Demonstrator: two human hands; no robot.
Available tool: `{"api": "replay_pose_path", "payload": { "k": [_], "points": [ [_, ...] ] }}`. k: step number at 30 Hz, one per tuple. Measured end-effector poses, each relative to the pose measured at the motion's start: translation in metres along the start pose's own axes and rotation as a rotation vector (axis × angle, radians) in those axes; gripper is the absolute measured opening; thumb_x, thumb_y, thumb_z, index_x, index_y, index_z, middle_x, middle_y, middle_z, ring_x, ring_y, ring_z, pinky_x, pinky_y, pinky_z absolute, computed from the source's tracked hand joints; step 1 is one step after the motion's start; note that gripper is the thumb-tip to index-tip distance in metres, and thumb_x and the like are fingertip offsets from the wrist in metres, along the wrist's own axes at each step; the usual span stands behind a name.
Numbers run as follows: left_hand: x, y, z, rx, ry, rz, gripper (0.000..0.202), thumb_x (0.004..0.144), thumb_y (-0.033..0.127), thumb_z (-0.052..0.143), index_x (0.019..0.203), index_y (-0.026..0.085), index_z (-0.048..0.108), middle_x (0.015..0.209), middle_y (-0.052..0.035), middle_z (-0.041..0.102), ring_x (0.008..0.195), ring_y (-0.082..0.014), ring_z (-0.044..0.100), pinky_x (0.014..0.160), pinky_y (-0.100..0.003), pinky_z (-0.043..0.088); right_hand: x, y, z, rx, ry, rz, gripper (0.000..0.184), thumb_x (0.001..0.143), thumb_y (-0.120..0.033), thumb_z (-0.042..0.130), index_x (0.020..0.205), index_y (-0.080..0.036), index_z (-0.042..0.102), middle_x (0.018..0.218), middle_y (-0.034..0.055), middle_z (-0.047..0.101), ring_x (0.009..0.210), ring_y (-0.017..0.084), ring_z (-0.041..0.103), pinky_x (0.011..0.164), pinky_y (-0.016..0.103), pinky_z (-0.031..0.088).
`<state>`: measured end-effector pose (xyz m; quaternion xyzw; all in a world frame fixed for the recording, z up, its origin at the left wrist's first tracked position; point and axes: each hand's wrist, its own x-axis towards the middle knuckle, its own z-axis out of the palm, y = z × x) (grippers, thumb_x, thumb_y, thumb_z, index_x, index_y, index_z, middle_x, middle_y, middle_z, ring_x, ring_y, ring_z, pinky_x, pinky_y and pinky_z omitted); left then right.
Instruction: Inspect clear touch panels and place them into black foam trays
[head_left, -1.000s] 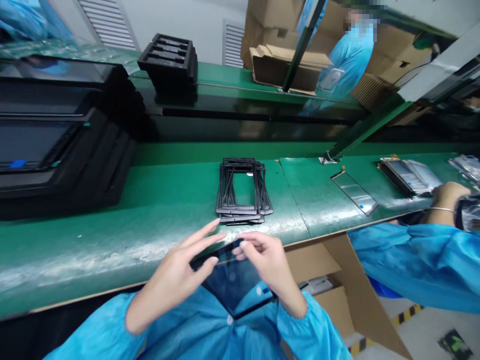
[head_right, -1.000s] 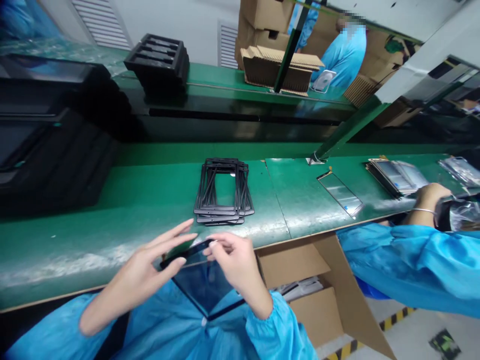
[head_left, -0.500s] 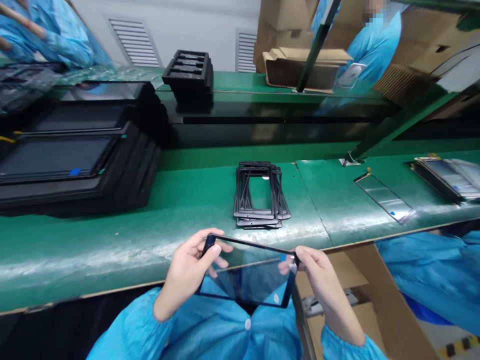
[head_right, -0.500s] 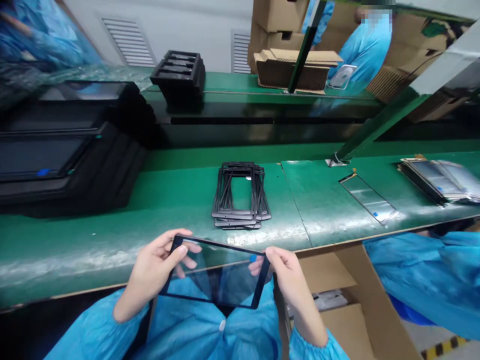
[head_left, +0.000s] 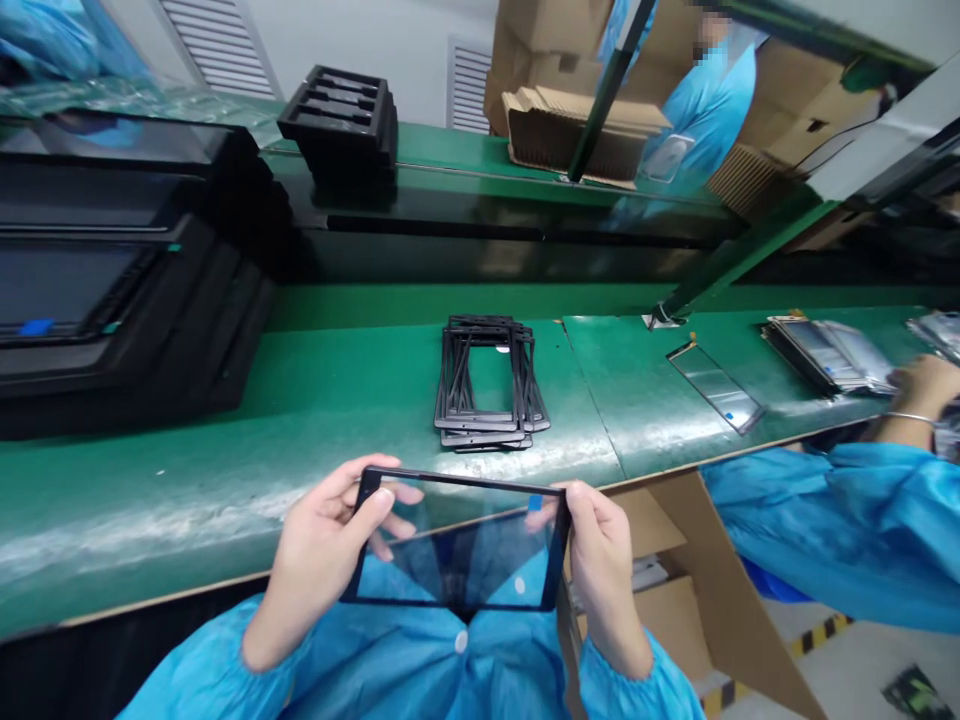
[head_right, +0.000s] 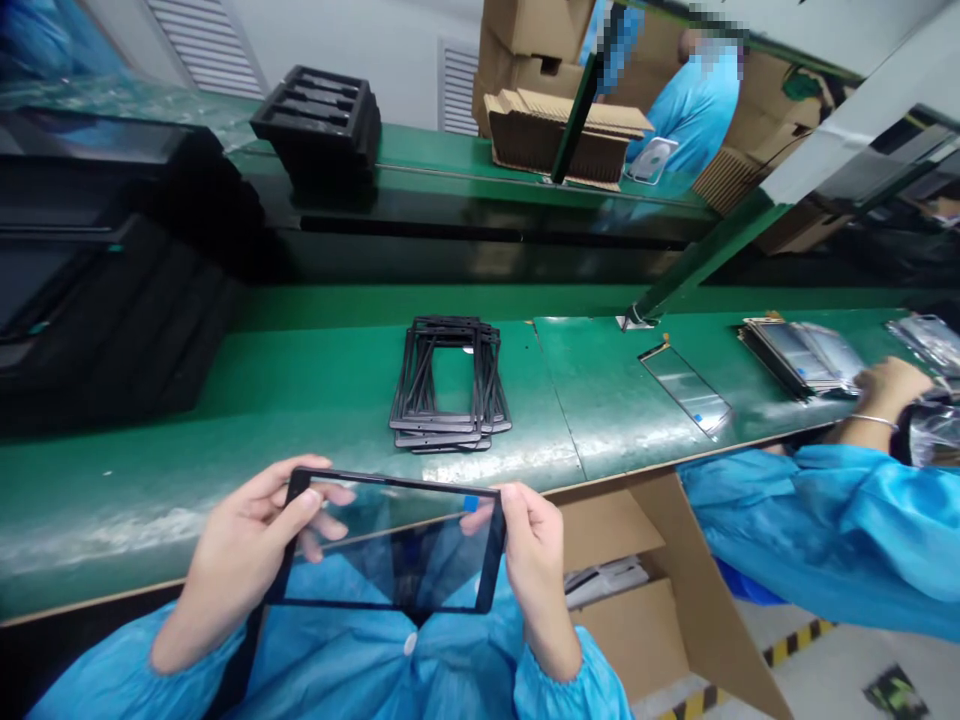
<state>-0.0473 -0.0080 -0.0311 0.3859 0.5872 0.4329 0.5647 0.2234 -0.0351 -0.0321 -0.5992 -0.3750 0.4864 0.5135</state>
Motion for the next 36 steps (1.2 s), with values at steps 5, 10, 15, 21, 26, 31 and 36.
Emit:
{"api": "replay_pose_path", "payload": {
  "k": [5, 10, 15, 21, 26, 31, 36],
  "points": [
    [0.003, 0.002, -0.004, 0.286, -0.033, 0.245, 0.031, 0.098, 0.042, 0.066, 0.121, 0.021, 0.063, 0.134, -0.018, 0.073, 0.105, -0.033, 0.079, 0.077, -0.044, 0.069, -0.007, -0.002, 0.004, 0.039, -0.013, -0.005, 0.037, 0.09, -0.05, 0.079, 0.112, -0.02, 0.076, 0.075, 0.0069, 0.084, 0.059, 0.024, 0.08, 0.063, 0.032, 0.065],
    [0.013, 0.017, 0.005, 0.822, -0.249, 0.74, 0.031, 0.1, 0.031, 0.065, 0.129, 0.029, 0.075, 0.141, -0.0067, 0.072, 0.137, -0.0321, 0.062, 0.127, -0.06, 0.031, -0.013, -0.001, 0.011, -0.01, -0.034, -0.007, 0.035, 0.092, -0.05, 0.077, 0.108, -0.019, 0.077, 0.075, 0.0092, 0.084, 0.059, 0.025, 0.081, 0.059, 0.031, 0.065],
    [0.021, 0.025, 0.019, 0.837, -0.448, 0.816, 0.027, 0.104, 0.028, 0.059, 0.118, 0.027, 0.082, 0.111, -0.0037, 0.085, 0.099, -0.0253, 0.08, 0.109, -0.047, 0.053, -0.017, 0.002, 0.012, -0.028, -0.054, 0.003, 0.034, 0.094, -0.05, 0.076, 0.109, -0.019, 0.077, 0.074, 0.0082, 0.084, 0.059, 0.024, 0.081, 0.059, 0.03, 0.066],
    [0.017, 0.023, 0.02, 0.851, -0.486, 0.804, 0.033, 0.107, 0.026, 0.053, 0.123, 0.022, 0.081, 0.11, -0.0057, 0.084, 0.097, -0.0262, 0.081, 0.082, -0.035, 0.062, -0.018, 0.004, 0.011, -0.024, -0.04, 0.012, 0.035, 0.094, -0.051, 0.075, 0.108, -0.019, 0.077, 0.073, 0.007, 0.084, 0.056, 0.022, 0.079, 0.058, 0.029, 0.065],
    [0.013, 0.025, 0.019, 0.862, -0.49, 0.704, 0.033, 0.103, 0.035, 0.061, 0.129, 0.026, 0.079, 0.109, -0.0052, 0.085, 0.093, -0.0282, 0.082, 0.079, -0.035, 0.062, -0.018, 0.0, 0.013, -0.042, -0.044, 0.026, 0.039, 0.093, -0.054, 0.074, 0.108, -0.018, 0.078, 0.072, 0.0076, 0.083, 0.055, 0.024, 0.079, 0.057, 0.033, 0.066],
    [0.012, 0.024, 0.02, 0.803, -0.489, 0.682, 0.029, 0.103, 0.036, 0.062, 0.122, 0.028, 0.083, 0.108, -0.004, 0.086, 0.093, -0.0283, 0.083, 0.081, -0.035, 0.064, -0.019, -0.002, 0.01, -0.066, -0.047, 0.033, 0.036, 0.093, -0.052, 0.075, 0.108, -0.019, 0.078, 0.073, 0.0081, 0.083, 0.055, 0.025, 0.079, 0.056, 0.034, 0.067],
    [0.01, 0.019, 0.018, 0.724, -0.431, 0.722, 0.029, 0.103, 0.033, 0.061, 0.12, 0.027, 0.084, 0.107, -0.0052, 0.086, 0.094, -0.028, 0.083, 0.083, -0.035, 0.065, -0.016, -0.002, 0.008, -0.063, -0.061, 0.021, 0.034, 0.093, -0.051, 0.076, 0.106, -0.019, 0.079, 0.075, 0.0089, 0.084, 0.059, 0.025, 0.081, 0.06, 0.035, 0.068]
  ]
}}
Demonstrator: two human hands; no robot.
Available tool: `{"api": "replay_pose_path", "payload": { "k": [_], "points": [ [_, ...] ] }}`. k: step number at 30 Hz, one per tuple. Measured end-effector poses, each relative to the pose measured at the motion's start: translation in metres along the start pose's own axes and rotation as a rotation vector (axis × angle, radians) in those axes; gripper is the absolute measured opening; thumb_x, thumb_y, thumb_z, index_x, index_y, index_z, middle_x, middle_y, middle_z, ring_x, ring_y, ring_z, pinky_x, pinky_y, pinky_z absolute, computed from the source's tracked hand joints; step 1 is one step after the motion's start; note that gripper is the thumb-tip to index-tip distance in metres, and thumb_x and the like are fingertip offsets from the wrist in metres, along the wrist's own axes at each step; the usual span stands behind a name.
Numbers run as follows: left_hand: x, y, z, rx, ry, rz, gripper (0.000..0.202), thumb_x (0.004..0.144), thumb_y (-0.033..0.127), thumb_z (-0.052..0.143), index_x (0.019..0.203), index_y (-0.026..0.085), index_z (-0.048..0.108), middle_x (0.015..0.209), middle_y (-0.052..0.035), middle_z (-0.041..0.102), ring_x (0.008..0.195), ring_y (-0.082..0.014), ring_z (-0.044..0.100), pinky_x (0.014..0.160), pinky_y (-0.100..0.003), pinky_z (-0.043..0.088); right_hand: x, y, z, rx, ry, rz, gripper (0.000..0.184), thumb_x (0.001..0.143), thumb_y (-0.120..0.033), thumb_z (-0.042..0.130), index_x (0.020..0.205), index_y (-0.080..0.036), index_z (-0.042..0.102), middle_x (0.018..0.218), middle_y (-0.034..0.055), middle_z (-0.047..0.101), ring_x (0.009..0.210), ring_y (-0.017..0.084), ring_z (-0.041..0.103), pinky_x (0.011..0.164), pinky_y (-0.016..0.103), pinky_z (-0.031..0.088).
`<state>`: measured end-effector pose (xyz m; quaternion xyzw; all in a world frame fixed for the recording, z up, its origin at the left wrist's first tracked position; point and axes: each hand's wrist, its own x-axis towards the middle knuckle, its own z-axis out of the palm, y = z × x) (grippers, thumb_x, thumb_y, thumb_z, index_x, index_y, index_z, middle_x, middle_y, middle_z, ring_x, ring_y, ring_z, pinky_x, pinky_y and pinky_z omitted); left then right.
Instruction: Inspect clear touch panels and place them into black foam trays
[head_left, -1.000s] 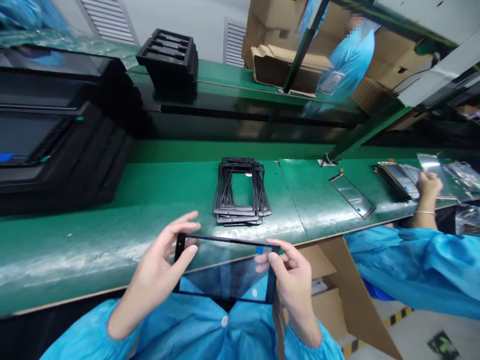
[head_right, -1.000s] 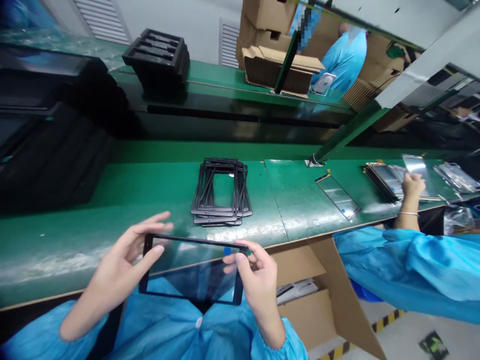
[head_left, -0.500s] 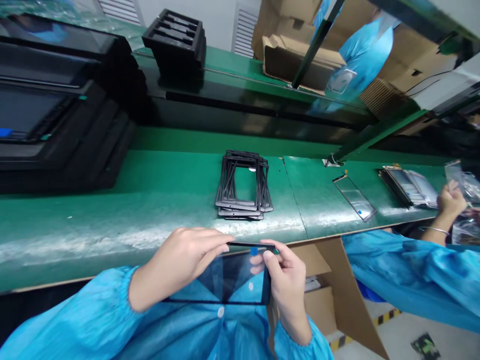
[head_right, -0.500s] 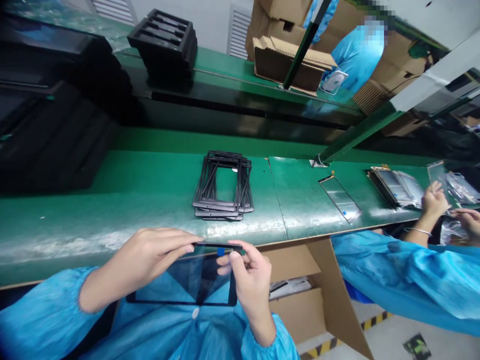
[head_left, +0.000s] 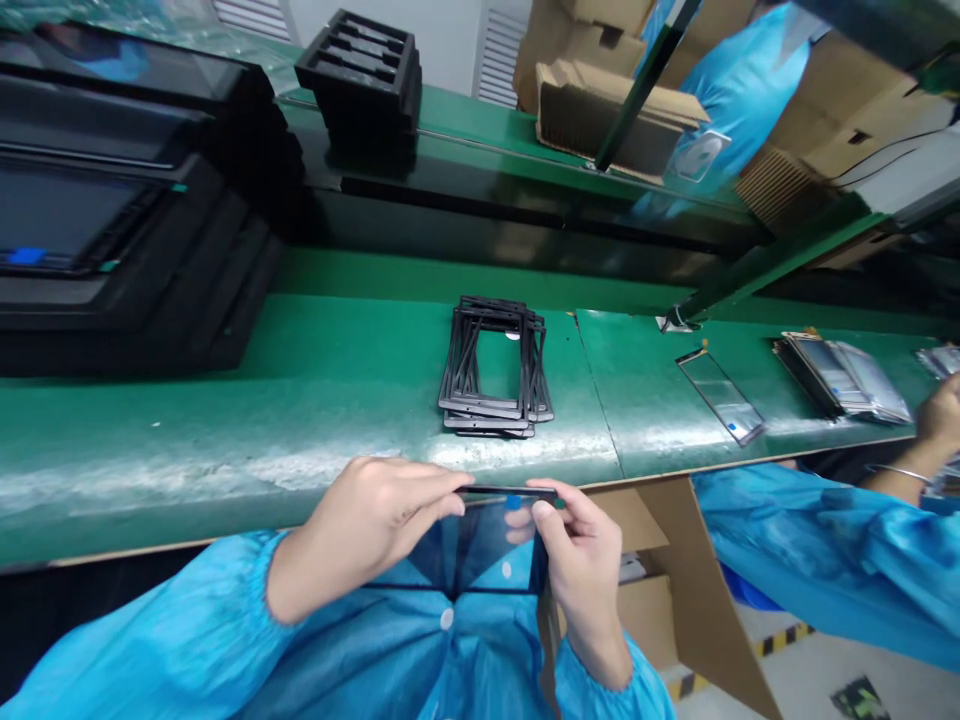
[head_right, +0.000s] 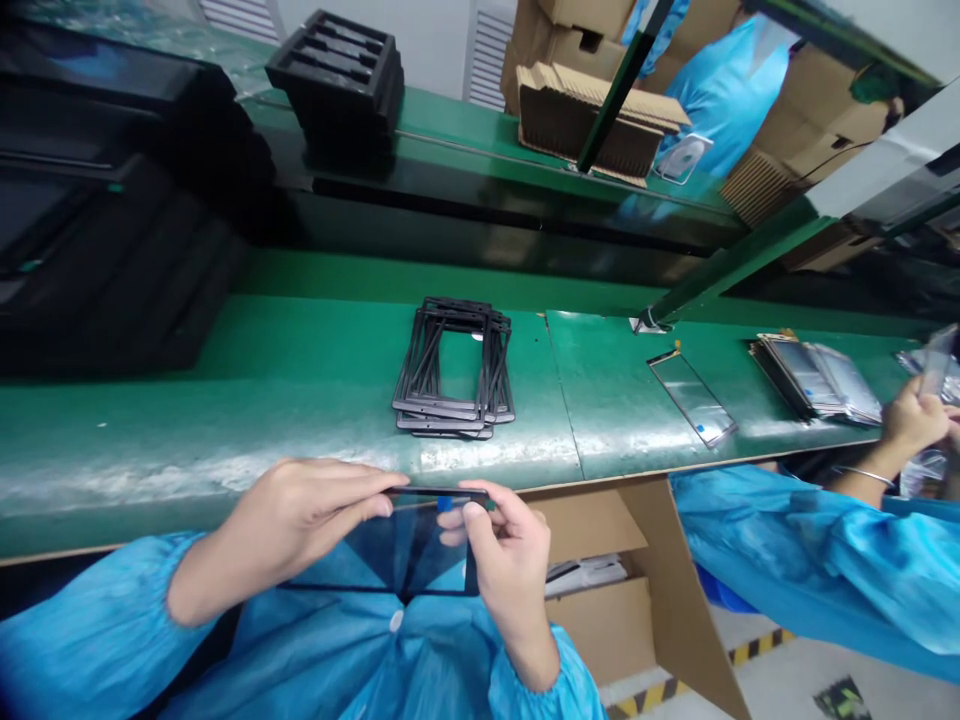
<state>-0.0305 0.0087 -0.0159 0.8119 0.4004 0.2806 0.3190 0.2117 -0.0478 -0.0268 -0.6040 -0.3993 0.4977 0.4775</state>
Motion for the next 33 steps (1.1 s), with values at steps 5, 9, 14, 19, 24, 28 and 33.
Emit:
{"api": "replay_pose_path", "payload": {
  "k": [5, 9, 14, 19, 24, 28, 33],
  "points": [
    [0.003, 0.006, 0.002, -0.076, -0.128, -0.06, 0.035, 0.104, 0.031, 0.058, 0.134, 0.027, 0.076, 0.119, -0.006, 0.083, 0.105, -0.0287, 0.08, 0.092, -0.037, 0.061, 0.013, -0.011, 0.01, -0.004, -0.205, -0.026, 0.033, 0.091, -0.048, 0.079, 0.111, -0.023, 0.082, 0.076, 0.0054, 0.084, 0.065, 0.025, 0.081, 0.067, 0.036, 0.068],
    [0.001, 0.01, 0.003, -0.45, -0.131, -0.385, 0.041, 0.108, 0.038, 0.048, 0.138, 0.024, 0.073, 0.103, -0.0087, 0.085, 0.076, -0.0227, 0.08, 0.069, -0.031, 0.063, 0.024, -0.012, 0.012, 0.108, -0.326, 0.03, 0.038, 0.092, -0.052, 0.077, 0.119, -0.026, 0.082, 0.095, 0.0077, 0.086, 0.084, 0.029, 0.084, 0.084, 0.042, 0.067],
    [-0.014, 0.009, 0.006, -0.878, 0.035, -0.632, 0.049, 0.104, 0.047, 0.057, 0.14, 0.015, 0.068, 0.118, -0.02, 0.081, 0.085, -0.0269, 0.082, 0.066, -0.031, 0.065, 0.033, 0.002, 0.007, 0.192, -0.151, 0.105, 0.045, 0.092, -0.062, 0.072, 0.104, -0.021, 0.086, 0.082, 0.0119, 0.085, 0.071, 0.03, 0.082, 0.07, 0.04, 0.067],
    [-0.018, 0.011, 0.005, -0.93, 0.094, -0.642, 0.046, 0.102, 0.049, 0.062, 0.133, 0.017, 0.072, 0.127, -0.0198, 0.078, 0.086, -0.0269, 0.083, 0.066, -0.03, 0.066, 0.033, 0.002, 0.011, 0.213, -0.152, 0.085, 0.049, 0.091, -0.065, 0.07, 0.078, -0.02, 0.083, 0.079, 0.0127, 0.084, 0.062, 0.031, 0.079, 0.066, 0.042, 0.066],
    [-0.02, 0.008, 0.006, -0.935, 0.086, -0.64, 0.044, 0.102, 0.048, 0.063, 0.13, 0.016, 0.073, 0.13, -0.0207, 0.076, 0.085, -0.0275, 0.083, 0.065, -0.031, 0.067, 0.033, -0.009, 0.018, 0.225, -0.174, 0.087, 0.04, 0.092, -0.06, 0.071, 0.082, -0.023, 0.083, 0.071, 0.0084, 0.083, 0.058, 0.029, 0.078, 0.062, 0.04, 0.066],
    [-0.024, 0.005, 0.007, -0.935, 0.088, -0.63, 0.044, 0.102, 0.049, 0.064, 0.131, 0.017, 0.072, 0.127, -0.0202, 0.078, 0.087, -0.0287, 0.083, 0.066, -0.032, 0.067, 0.032, -0.02, 0.022, 0.123, -0.159, 0.022, 0.038, 0.092, -0.055, 0.073, 0.073, -0.024, 0.081, 0.067, 0.0073, 0.082, 0.054, 0.027, 0.077, 0.057, 0.037, 0.063],
    [-0.028, 0.003, 0.006, -0.943, 0.046, -0.62, 0.04, 0.101, 0.047, 0.065, 0.126, 0.017, 0.075, 0.127, -0.0194, 0.078, 0.089, -0.0294, 0.083, 0.067, -0.032, 0.067, 0.029, -0.024, 0.022, 0.071, -0.136, -0.053, 0.032, 0.096, -0.047, 0.07, 0.078, -0.023, 0.08, 0.067, 0.005, 0.082, 0.055, 0.025, 0.077, 0.06, 0.033, 0.063]
  ]
}}
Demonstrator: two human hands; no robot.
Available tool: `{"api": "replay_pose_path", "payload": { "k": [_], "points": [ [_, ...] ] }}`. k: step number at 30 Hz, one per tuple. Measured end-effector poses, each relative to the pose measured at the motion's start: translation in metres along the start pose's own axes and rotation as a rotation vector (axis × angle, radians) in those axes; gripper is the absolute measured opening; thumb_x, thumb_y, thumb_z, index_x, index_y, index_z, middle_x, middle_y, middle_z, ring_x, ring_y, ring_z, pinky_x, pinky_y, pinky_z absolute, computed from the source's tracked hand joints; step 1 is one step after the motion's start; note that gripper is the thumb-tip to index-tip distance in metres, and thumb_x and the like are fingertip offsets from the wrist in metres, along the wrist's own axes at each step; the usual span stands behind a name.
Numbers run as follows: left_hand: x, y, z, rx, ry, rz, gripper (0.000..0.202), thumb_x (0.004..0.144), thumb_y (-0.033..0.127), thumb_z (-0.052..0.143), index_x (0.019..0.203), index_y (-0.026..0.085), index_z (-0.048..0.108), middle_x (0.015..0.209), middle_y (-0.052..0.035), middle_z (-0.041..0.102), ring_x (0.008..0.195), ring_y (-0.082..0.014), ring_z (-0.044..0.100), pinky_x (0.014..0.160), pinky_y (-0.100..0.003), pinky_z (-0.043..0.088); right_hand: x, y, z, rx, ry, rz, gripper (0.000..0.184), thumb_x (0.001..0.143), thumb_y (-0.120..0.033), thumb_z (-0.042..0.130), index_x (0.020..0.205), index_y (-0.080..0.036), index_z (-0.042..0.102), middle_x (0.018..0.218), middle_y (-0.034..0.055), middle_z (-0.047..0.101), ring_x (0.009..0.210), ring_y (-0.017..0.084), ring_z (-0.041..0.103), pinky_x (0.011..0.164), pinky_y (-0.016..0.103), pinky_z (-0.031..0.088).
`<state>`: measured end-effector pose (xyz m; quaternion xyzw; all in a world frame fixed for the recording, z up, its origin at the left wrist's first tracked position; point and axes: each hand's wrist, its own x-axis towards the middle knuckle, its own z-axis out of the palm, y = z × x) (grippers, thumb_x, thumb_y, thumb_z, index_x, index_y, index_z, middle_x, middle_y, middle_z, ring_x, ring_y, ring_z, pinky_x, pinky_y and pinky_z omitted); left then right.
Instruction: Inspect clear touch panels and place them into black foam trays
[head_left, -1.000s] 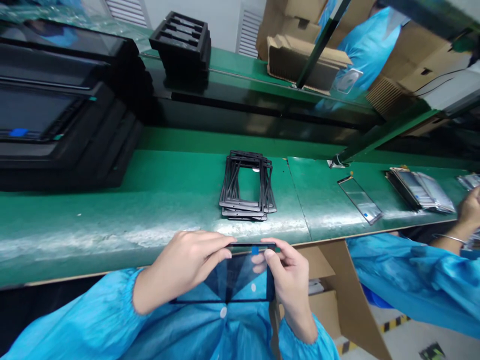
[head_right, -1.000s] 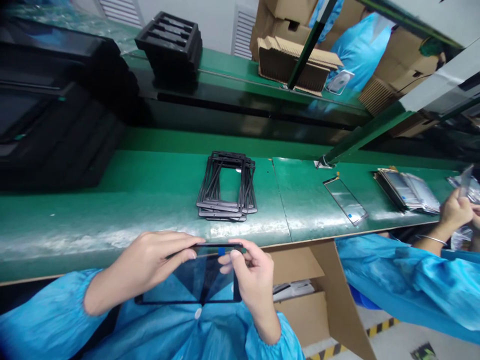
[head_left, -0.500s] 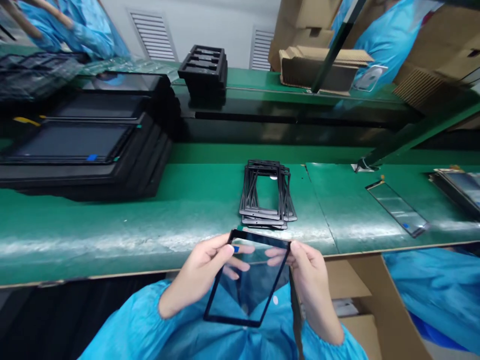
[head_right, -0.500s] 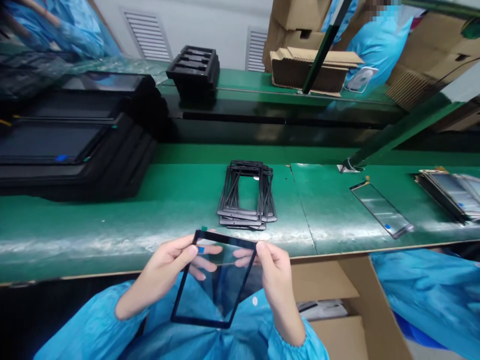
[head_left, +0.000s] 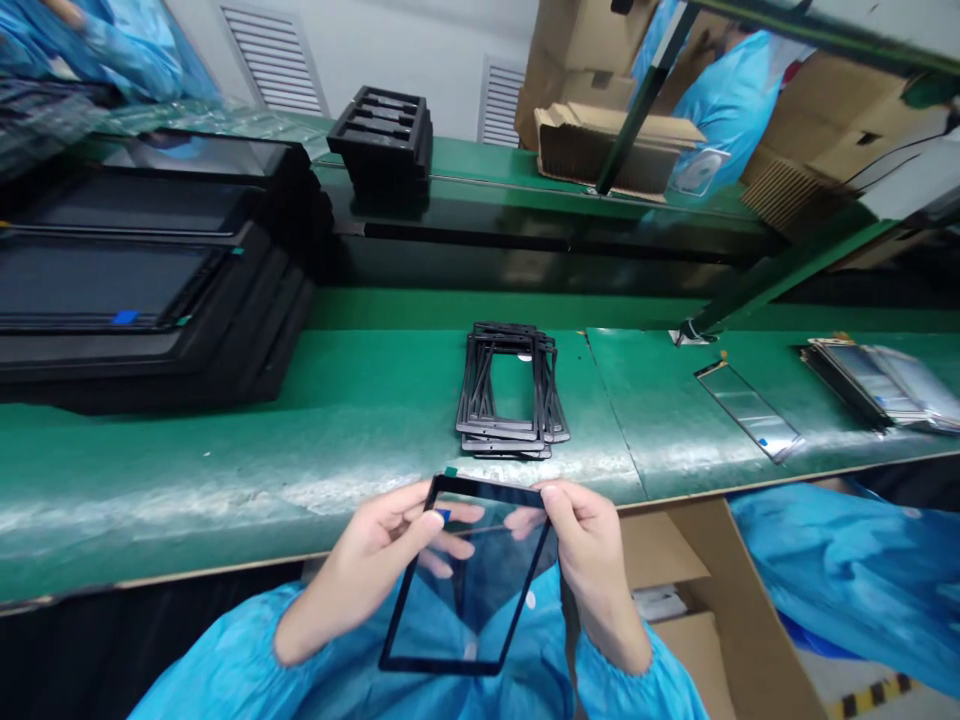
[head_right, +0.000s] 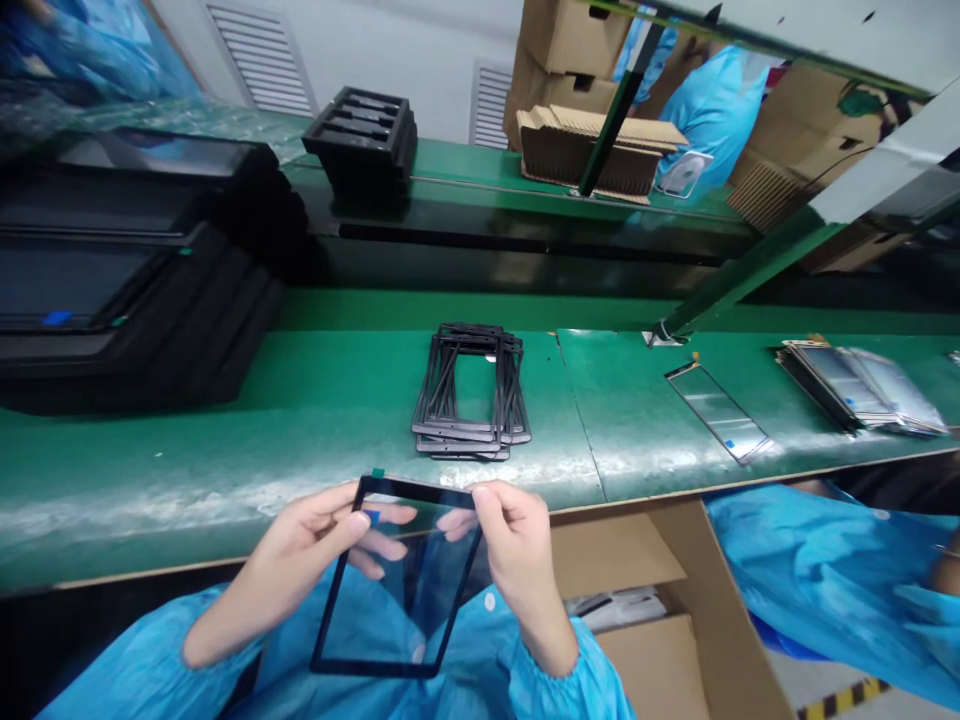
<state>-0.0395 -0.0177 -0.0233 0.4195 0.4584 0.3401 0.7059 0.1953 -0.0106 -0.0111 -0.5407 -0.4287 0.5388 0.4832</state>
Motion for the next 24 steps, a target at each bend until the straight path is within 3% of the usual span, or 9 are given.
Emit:
{"api": "replay_pose_path", "payload": {
  "k": [6, 10, 16, 19, 22, 24],
  "points": [
    [0.002, 0.017, -0.005, 0.22, 0.005, 0.032, 0.026, 0.095, 0.031, 0.071, 0.114, 0.017, 0.081, 0.111, -0.011, 0.084, 0.1, -0.0272, 0.081, 0.087, -0.031, 0.064, -0.003, 0.004, -0.005, -0.132, -0.088, -0.114, 0.037, 0.101, -0.047, 0.061, 0.082, -0.021, 0.079, 0.065, 0.0062, 0.081, 0.055, 0.025, 0.078, 0.059, 0.033, 0.065],
    [0.006, 0.03, -0.008, 0.425, -0.044, 0.068, 0.026, 0.099, 0.031, 0.063, 0.099, 0.016, 0.085, 0.085, -0.0053, 0.085, 0.078, -0.0217, 0.079, 0.07, -0.024, 0.059, -0.006, 0.011, -0.008, -0.29, -0.19, -0.189, 0.036, 0.103, -0.042, 0.058, 0.084, -0.022, 0.08, 0.069, 0.006, 0.082, 0.059, 0.026, 0.08, 0.062, 0.031, 0.065],
    [0.008, 0.029, -0.012, 0.486, -0.105, 0.126, 0.026, 0.096, 0.026, 0.063, 0.088, 0.017, 0.086, 0.083, -0.0052, 0.084, 0.077, -0.0208, 0.078, 0.071, -0.023, 0.056, -0.001, 0.018, -0.017, -0.356, -0.255, -0.229, 0.033, 0.103, -0.041, 0.058, 0.085, -0.024, 0.08, 0.07, 0.004, 0.083, 0.057, 0.024, 0.079, 0.059, 0.028, 0.063],
    [0.007, 0.027, -0.006, 0.532, -0.111, 0.113, 0.024, 0.09, 0.021, 0.067, 0.103, 0.02, 0.087, 0.096, -0.0054, 0.086, 0.086, -0.0227, 0.08, 0.074, -0.023, 0.056, 0.002, 0.011, -0.008, -0.406, -0.339, -0.234, 0.032, 0.101, -0.037, 0.06, 0.08, -0.024, 0.08, 0.066, 0.0021, 0.081, 0.056, 0.021, 0.077, 0.058, 0.024, 0.06],
    [0.005, 0.023, 0.003, 0.485, -0.195, 0.114, 0.045, 0.087, 0.018, 0.069, 0.131, 0.023, 0.079, 0.103, -0.0046, 0.085, 0.086, -0.0233, 0.08, 0.073, -0.025, 0.057, 0.005, 0.006, 0.007, -0.404, -0.387, -0.172, 0.026, 0.092, -0.03, 0.069, 0.07, -0.023, 0.08, 0.06, -0.0002, 0.078, 0.054, 0.019, 0.074, 0.056, 0.022, 0.056],
    [0.004, 0.018, 0.005, 0.391, -0.184, 0.077, 0.046, 0.092, 0.022, 0.065, 0.137, 0.022, 0.074, 0.1, -0.0059, 0.085, 0.079, -0.023, 0.079, 0.068, -0.026, 0.058, 0.009, 0.006, 0.009, -0.363, -0.307, -0.154, 0.02, 0.089, -0.027, 0.07, 0.073, -0.024, 0.082, 0.064, -0.0002, 0.079, 0.059, 0.019, 0.076, 0.061, 0.024, 0.059]
  ]
}}
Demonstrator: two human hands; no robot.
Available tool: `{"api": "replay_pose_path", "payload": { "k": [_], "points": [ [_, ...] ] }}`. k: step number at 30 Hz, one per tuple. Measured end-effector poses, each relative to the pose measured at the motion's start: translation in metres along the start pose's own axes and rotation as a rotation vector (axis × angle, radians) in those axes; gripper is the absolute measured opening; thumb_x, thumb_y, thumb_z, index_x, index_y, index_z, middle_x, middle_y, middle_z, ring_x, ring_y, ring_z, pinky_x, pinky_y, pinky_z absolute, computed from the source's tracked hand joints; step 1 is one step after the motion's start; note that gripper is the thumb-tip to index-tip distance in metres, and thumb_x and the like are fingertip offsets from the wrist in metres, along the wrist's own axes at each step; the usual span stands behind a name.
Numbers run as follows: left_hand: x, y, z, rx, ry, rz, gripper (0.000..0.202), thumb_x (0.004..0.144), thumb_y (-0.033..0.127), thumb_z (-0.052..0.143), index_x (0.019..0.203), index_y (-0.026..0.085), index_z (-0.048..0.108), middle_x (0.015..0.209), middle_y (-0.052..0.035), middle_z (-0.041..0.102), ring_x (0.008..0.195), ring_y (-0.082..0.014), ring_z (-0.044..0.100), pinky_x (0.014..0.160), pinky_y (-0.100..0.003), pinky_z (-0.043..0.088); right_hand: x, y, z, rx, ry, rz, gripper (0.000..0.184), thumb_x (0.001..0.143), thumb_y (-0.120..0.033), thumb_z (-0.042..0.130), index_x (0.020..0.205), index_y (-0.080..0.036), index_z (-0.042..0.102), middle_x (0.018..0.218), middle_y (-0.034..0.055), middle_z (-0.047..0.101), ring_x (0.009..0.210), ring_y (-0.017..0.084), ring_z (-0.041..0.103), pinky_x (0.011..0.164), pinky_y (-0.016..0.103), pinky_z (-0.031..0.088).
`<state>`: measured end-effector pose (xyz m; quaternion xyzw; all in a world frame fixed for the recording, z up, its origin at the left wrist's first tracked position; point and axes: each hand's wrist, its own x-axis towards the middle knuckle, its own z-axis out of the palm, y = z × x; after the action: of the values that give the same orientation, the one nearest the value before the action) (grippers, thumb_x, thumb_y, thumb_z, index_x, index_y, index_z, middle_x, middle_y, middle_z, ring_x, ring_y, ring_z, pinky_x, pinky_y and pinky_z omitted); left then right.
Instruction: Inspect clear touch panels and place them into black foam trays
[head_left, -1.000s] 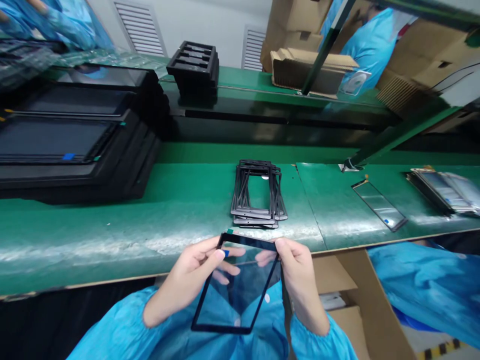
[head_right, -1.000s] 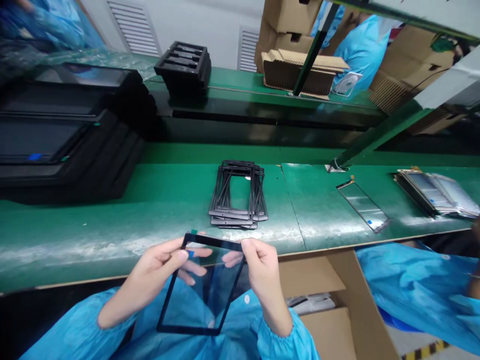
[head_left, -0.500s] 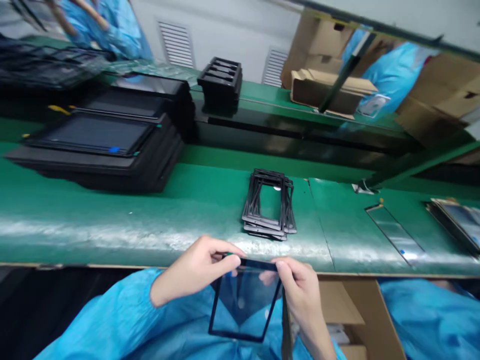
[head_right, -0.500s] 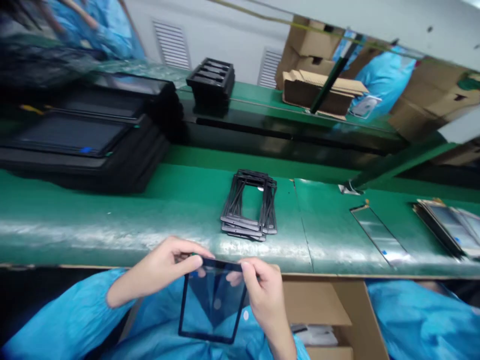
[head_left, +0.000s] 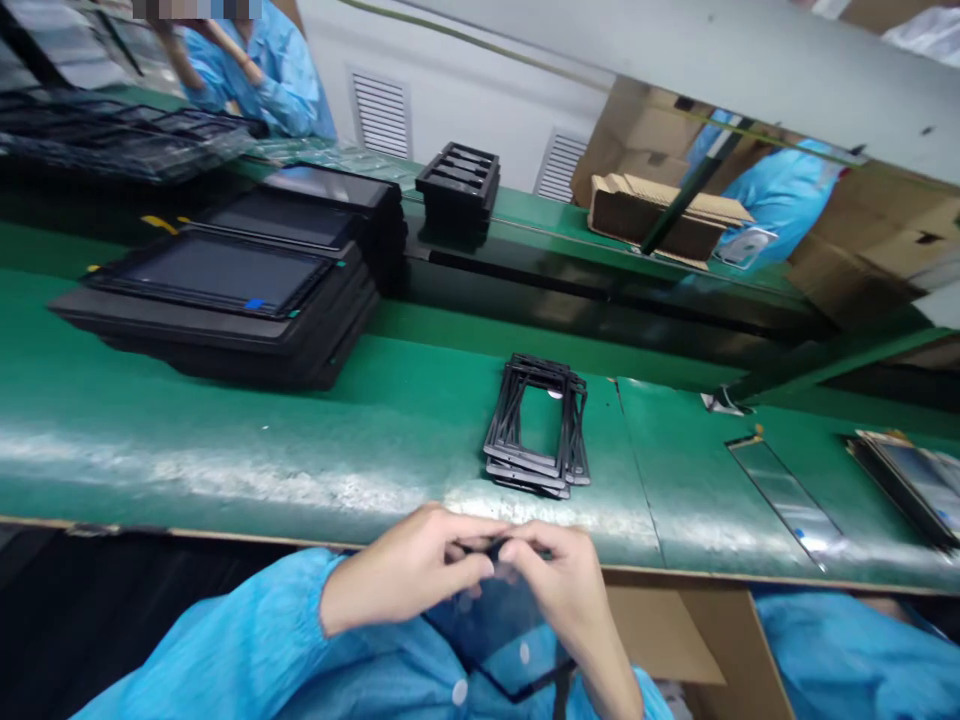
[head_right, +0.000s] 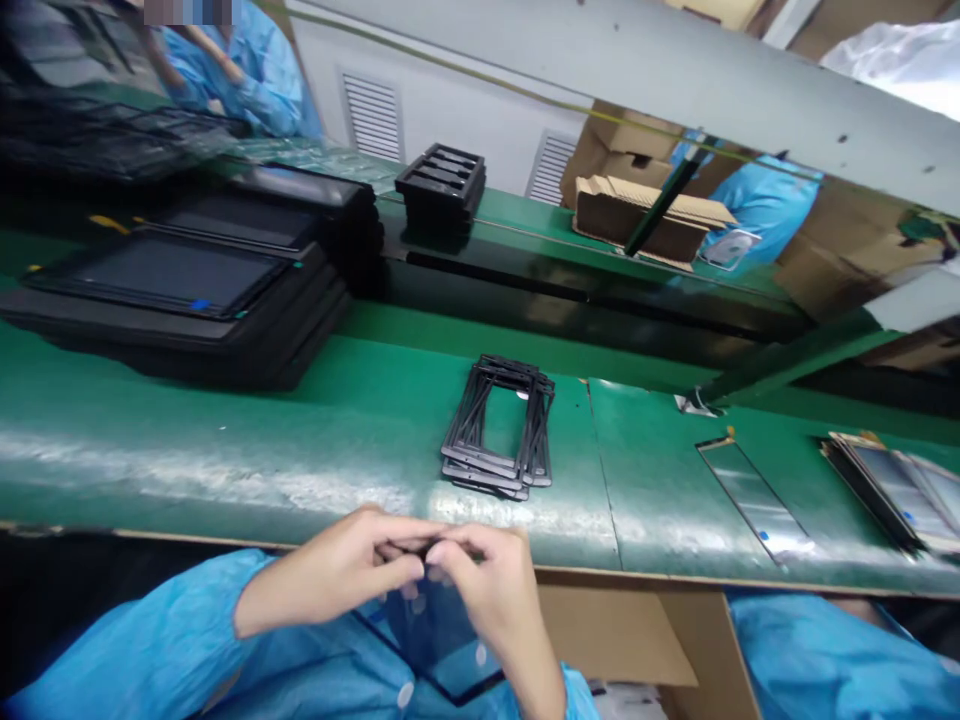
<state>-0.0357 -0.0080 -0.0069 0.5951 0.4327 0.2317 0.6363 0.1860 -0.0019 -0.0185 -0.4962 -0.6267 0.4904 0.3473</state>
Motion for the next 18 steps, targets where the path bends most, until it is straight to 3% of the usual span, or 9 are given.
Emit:
{"api": "replay_pose_path", "payload": {
  "k": [4, 5, 8, 12, 14, 18],
  "points": [
    [-0.004, -0.013, -0.005, -0.204, 0.249, -0.095, 0.046, 0.095, 0.038, 0.067, 0.135, 0.015, 0.072, 0.11, -0.0148, 0.084, 0.074, -0.0236, 0.08, 0.06, -0.027, 0.06, -0.003, 0.025, -0.028, -0.035, 0.431, -0.045, 0.028, 0.099, -0.038, 0.061, 0.106, -0.024, 0.084, 0.113, 0.0091, 0.083, 0.105, 0.026, 0.078, 0.098, 0.038, 0.059],
    [-0.005, -0.016, -0.007, -0.246, 0.3, -0.103, 0.048, 0.094, 0.041, 0.069, 0.135, 0.015, 0.072, 0.11, -0.0165, 0.083, 0.074, -0.0243, 0.081, 0.058, -0.027, 0.06, -0.007, 0.033, -0.036, -0.026, 0.494, -0.025, 0.032, 0.102, -0.043, 0.059, 0.109, -0.023, 0.083, 0.119, 0.0109, 0.081, 0.108, 0.027, 0.077, 0.1, 0.04, 0.059],
    [-0.006, -0.021, -0.011, -0.343, 0.399, -0.097, 0.052, 0.092, 0.047, 0.074, 0.133, 0.015, 0.071, 0.108, -0.018, 0.083, 0.073, -0.0258, 0.081, 0.053, -0.027, 0.06, -0.021, 0.054, -0.049, 0.18, 0.479, 0.107, 0.044, 0.104, -0.055, 0.054, 0.111, -0.021, 0.082, 0.117, 0.0134, 0.082, 0.097, 0.028, 0.08, 0.086, 0.039, 0.065],
    [-0.005, -0.023, -0.009, -0.391, 0.481, -0.097, 0.052, 0.09, 0.05, 0.077, 0.131, 0.017, 0.071, 0.108, -0.0163, 0.084, 0.071, -0.025, 0.081, 0.052, -0.027, 0.062, -0.036, 0.056, -0.038, 0.479, 0.46, 0.19, 0.046, 0.1, -0.057, 0.061, 0.125, -0.021, 0.075, 0.093, 0.0106, 0.085, 0.074, 0.026, 0.082, 0.063, 0.033, 0.064],
    [-0.004, -0.025, -0.008, -0.384, 0.487, -0.111, 0.052, 0.09, 0.05, 0.077, 0.13, 0.018, 0.071, 0.109, -0.0157, 0.084, 0.07, -0.0251, 0.081, 0.052, -0.028, 0.063, -0.04, 0.052, -0.033, 0.508, 0.484, 0.205, 0.045, 0.094, -0.051, 0.072, 0.128, -0.022, 0.072, 0.081, 0.0073, 0.084, 0.061, 0.024, 0.08, 0.059, 0.031, 0.062],
    [-0.004, -0.028, -0.011, -0.298, 0.458, -0.123, 0.05, 0.095, 0.051, 0.071, 0.133, 0.018, 0.068, 0.111, -0.0169, 0.083, 0.07, -0.0266, 0.081, 0.052, -0.031, 0.064, -0.044, 0.043, -0.031, 0.483, 0.509, 0.162, 0.031, 0.091, -0.045, 0.079, 0.11, -0.021, 0.073, 0.076, 0.0071, 0.084, 0.057, 0.022, 0.079, 0.062, 0.03, 0.062]
  ]
}}
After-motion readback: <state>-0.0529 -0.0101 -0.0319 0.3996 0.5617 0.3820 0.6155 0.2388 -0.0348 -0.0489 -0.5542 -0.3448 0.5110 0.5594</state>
